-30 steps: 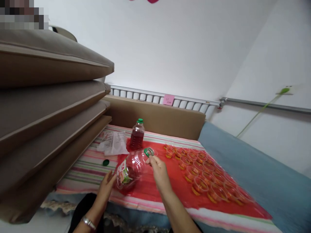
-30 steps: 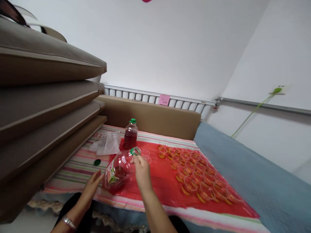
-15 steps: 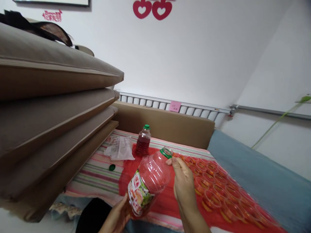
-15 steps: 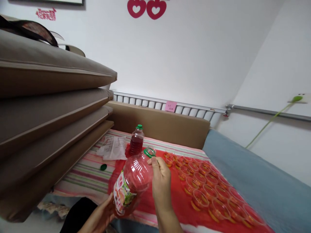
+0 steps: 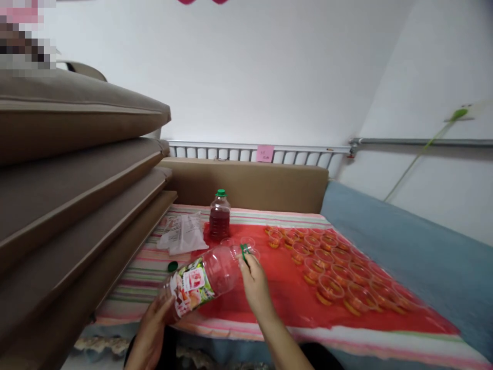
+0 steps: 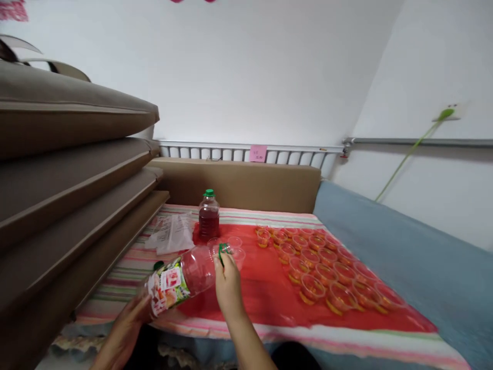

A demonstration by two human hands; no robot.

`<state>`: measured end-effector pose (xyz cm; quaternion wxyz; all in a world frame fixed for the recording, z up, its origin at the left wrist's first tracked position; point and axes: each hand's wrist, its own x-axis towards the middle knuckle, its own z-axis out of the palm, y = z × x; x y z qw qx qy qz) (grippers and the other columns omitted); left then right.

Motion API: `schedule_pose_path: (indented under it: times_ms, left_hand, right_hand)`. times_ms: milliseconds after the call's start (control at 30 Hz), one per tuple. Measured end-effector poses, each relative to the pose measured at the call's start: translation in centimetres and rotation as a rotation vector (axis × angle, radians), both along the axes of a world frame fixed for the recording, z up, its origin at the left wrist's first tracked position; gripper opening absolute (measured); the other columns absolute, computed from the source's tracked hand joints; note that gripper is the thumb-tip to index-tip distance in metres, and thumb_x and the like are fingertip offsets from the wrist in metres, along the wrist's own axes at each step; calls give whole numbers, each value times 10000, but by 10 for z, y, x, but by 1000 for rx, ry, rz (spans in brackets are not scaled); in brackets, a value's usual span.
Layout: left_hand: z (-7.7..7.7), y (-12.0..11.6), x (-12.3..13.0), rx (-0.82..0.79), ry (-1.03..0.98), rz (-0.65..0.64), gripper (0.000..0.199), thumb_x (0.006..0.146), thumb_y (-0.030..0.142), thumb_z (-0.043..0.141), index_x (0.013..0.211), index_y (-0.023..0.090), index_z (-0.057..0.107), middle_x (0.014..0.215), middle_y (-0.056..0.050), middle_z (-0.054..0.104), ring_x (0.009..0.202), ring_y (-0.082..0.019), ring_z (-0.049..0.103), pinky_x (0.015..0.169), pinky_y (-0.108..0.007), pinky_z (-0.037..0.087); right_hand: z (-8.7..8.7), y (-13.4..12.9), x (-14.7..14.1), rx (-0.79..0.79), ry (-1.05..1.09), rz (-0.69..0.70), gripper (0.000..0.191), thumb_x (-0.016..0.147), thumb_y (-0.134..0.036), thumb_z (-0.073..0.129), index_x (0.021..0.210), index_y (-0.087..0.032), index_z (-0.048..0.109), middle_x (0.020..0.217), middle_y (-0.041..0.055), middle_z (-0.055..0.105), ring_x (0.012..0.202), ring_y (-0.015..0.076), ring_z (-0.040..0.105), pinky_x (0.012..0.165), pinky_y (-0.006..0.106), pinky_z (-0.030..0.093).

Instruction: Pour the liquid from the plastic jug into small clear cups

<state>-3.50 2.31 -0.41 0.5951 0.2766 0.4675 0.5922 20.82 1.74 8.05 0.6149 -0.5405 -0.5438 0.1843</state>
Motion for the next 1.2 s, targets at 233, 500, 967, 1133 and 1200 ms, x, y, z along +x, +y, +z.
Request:
schedule_pose_path:
  times_ms: [233, 500, 967, 1133, 1200]
  left_hand:
    - [-5, 19, -17, 64, 205, 83, 566, 521, 469, 849, 991, 180, 721, 1032, -95, 744, 1090, -341, 643, 936, -446, 508]
    - [-12, 39, -23, 89, 321, 147, 583, 532, 482, 833, 1010, 176, 695, 1076, -89, 729, 1042, -291, 653, 823, -345, 522]
    - [23, 64, -1, 211, 432, 133, 559, 550, 435, 820, 1010, 147, 686, 989, -88, 733, 889, -247, 666, 734, -308, 509]
    - [34, 74, 5, 198, 433, 159, 558, 505, 397, 821, 989, 159, 681, 1040, -86, 714, 1015, -265, 637, 904, -365, 483]
    - [37, 77, 7, 192, 429, 192, 523, 510, 358, 812, 982, 177, 679, 1054, -73, 710, 1051, -264, 627, 962, -391, 461]
  right_hand:
    - [-27, 33, -7, -74, 152, 4, 297, 855, -484, 459, 723, -230, 540, 745, 24, 612, 737, 194, 598, 697, 291, 472]
    - [-47, 52, 3, -147, 91, -16, 262, 825, -401, 444, 624, -239, 488, 671, 19, 609, 688, 186, 584, 648, 277, 448]
    - [-67, 58, 18, -150, 171, -66, 216, 797, -313, 499, 898, -229, 671, 893, 65, 720, 848, 229, 654, 793, 343, 491]
    - [-73, 61, 18, -166, 199, -91, 192, 807, -316, 487, 863, -226, 647, 851, 62, 705, 809, 221, 647, 755, 328, 487]
    - [-74, 63, 19, -173, 201, -93, 196, 811, -309, 470, 857, -223, 640, 862, 66, 700, 815, 221, 646, 762, 331, 486]
